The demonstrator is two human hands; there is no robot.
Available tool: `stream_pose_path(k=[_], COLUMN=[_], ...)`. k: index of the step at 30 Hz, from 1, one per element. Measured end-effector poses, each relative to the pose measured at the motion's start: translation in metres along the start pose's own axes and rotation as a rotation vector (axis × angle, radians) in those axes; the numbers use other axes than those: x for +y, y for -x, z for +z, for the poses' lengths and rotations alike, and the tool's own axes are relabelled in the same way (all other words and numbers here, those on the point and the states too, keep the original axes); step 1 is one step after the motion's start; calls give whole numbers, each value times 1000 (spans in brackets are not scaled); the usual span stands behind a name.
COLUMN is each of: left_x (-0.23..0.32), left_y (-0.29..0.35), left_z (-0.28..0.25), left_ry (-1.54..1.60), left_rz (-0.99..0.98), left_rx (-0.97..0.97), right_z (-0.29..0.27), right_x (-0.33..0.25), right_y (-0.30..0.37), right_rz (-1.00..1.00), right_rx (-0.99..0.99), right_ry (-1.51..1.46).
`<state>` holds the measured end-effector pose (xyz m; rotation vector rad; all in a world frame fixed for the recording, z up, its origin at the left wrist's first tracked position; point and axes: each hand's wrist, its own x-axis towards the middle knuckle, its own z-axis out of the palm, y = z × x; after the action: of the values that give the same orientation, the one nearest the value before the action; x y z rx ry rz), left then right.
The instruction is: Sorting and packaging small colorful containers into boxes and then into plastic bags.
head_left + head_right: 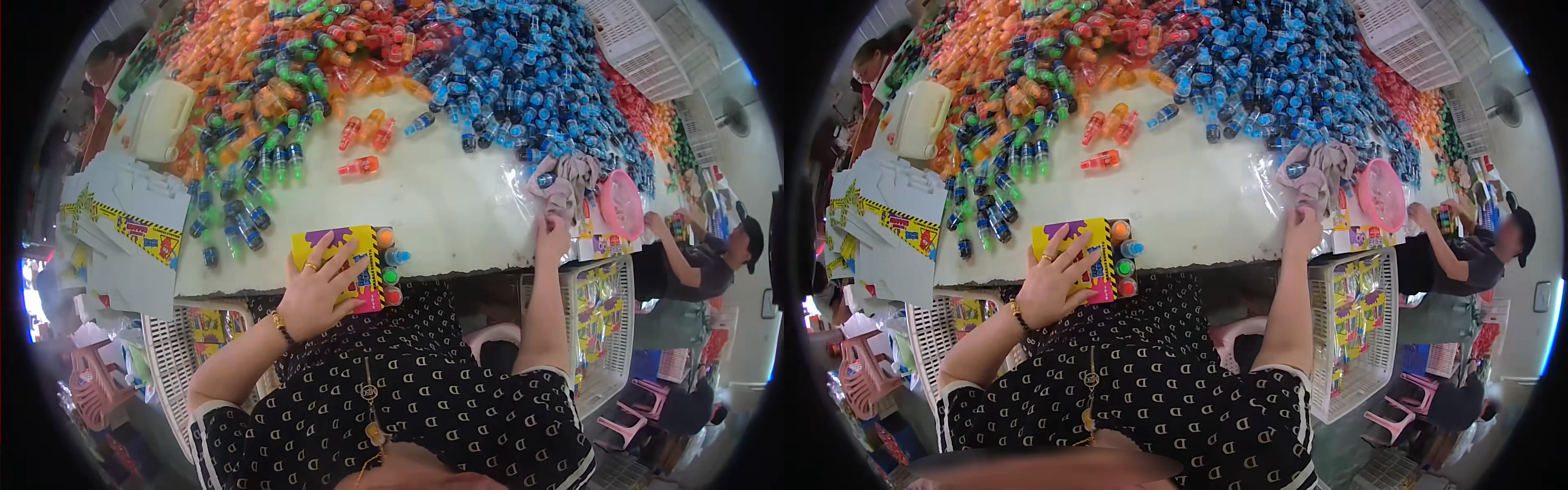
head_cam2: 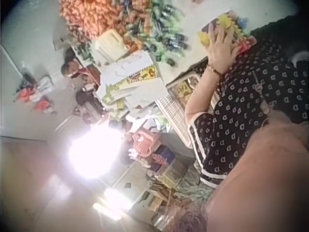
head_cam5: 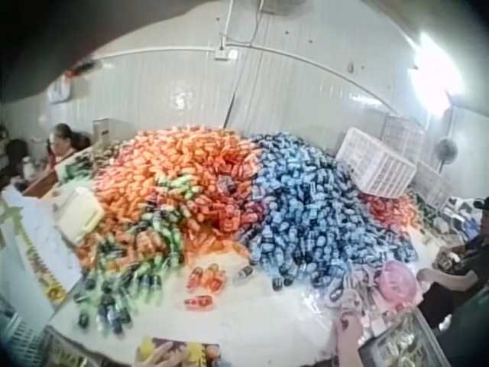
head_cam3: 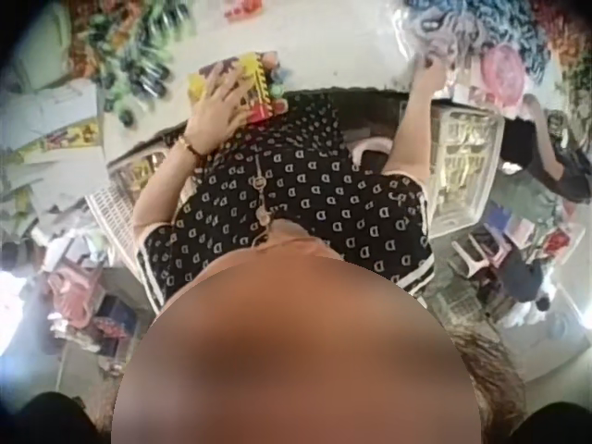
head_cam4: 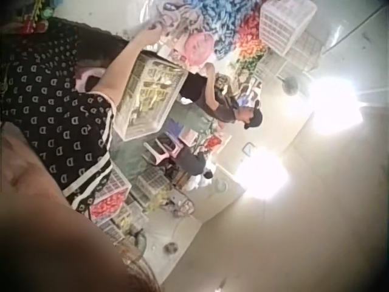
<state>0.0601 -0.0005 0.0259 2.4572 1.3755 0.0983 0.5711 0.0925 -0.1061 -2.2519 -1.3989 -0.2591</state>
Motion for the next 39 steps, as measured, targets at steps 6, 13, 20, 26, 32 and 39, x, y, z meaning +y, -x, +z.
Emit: stream_pose_path(k=[6, 13, 20, 26, 32, 39], left_x=[4, 4, -11, -19, -9, -41], left_y=[0, 4, 1, -6, -69, -70], left_z=[-7, -15, -25, -47, -86, -76], left_ry=[32, 141, 291, 573, 1021, 1792], left_rz=[-7, 49, 98, 99, -5, -364], left_rx=[13, 18, 19, 412, 300, 478], right_z=[7, 11, -14, -121, -153, -126], right_x=[17, -4, 27, -131, -303, -368], right_y=[-11, -12, -71, -97, -8, 60], right_rz=[-101, -99, -66, -39, -931, -1155], right_rx=[20, 21, -79, 117, -32, -51], right_ry=[111, -37, -25, -737, -782, -748])
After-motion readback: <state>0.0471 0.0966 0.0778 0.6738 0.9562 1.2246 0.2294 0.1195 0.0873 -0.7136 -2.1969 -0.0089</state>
